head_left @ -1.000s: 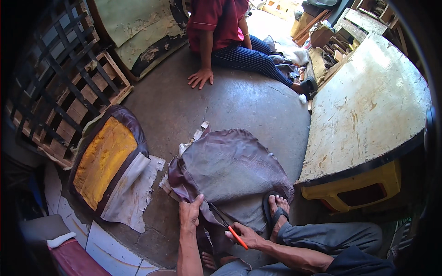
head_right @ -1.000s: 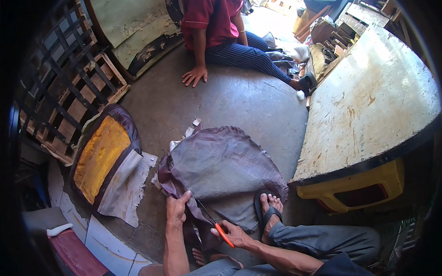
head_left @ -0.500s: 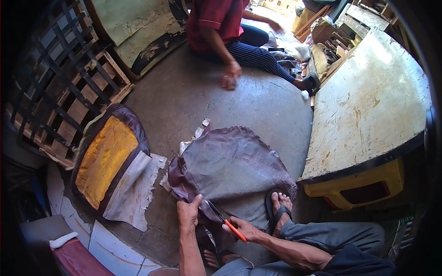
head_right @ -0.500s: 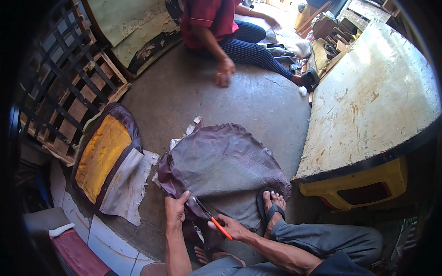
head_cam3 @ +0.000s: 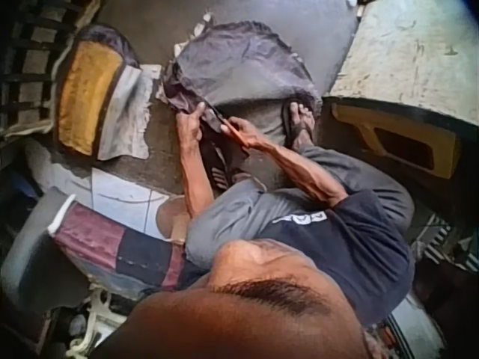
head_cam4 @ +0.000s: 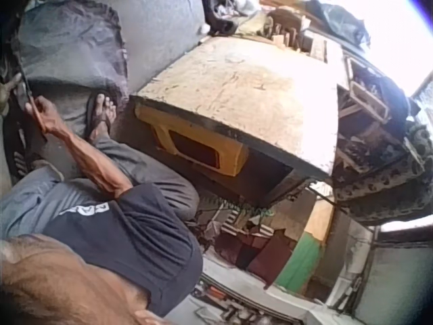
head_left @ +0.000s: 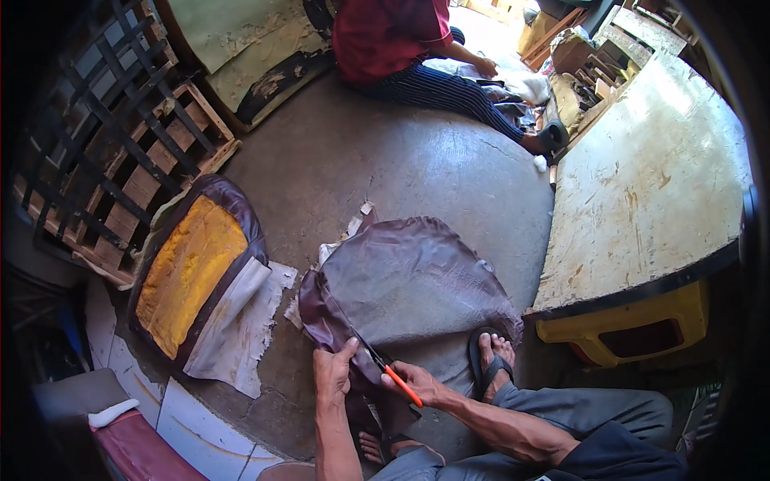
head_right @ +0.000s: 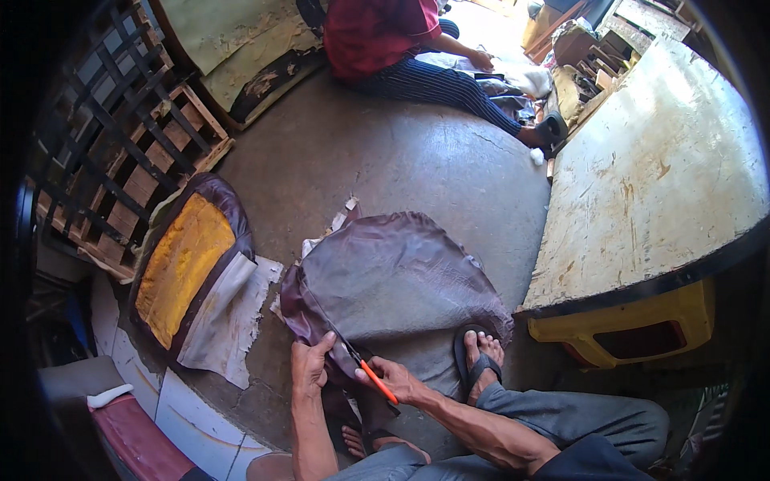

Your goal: The person cuts a piece of purple fabric with shears to a specific shape, then folds and presses the edges by hand.

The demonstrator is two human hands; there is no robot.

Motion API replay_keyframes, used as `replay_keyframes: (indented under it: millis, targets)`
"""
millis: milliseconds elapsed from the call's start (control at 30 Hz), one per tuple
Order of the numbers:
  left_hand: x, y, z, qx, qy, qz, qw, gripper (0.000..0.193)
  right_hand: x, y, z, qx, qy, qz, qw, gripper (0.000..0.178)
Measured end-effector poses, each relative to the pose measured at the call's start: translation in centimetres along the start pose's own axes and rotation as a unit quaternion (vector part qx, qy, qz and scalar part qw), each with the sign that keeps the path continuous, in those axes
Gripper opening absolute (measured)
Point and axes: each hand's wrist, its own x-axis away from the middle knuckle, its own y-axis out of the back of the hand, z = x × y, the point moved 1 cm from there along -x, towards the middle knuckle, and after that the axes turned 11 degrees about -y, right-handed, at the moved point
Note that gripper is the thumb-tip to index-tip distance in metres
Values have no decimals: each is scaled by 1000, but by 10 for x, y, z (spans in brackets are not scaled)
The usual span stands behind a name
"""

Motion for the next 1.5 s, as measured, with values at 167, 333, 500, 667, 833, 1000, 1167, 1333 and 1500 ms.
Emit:
replay_keyframes:
  millis: [167,333,500,667,833,1000,1167,1333,1500]
  targets:
    - [2,-1,-6,2,19,-1,1000,28,-2,-3,0,-18,4,6,1000,40]
    - [3,-5,-14,72,36,16,997,32,-12,-1,2,-33,28,10,999,37]
    - [1,-1,-17,64,53,31,996,33,-15,-3,9,-83,45,50,994,36]
    - [1,4,-15,63,61,33,996,32,-15,-4,22,-59,56,32,996,37]
    - [7,1,-21,101,40,44,993,38,-17,-2,26,-41,37,24,998,40]
    - [5,5,-24,92,45,50,994,39,-11,-1,39,-54,14,46,997,41]
    - [8,3,-30,105,57,53,991,39,-10,2,57,-53,19,41,998,43]
    - [-1,12,-28,134,63,116,982,42,-19,6,48,-29,16,33,999,44]
    - [-48,31,-35,330,131,172,919,50,-17,9,45,56,30,2,998,67]
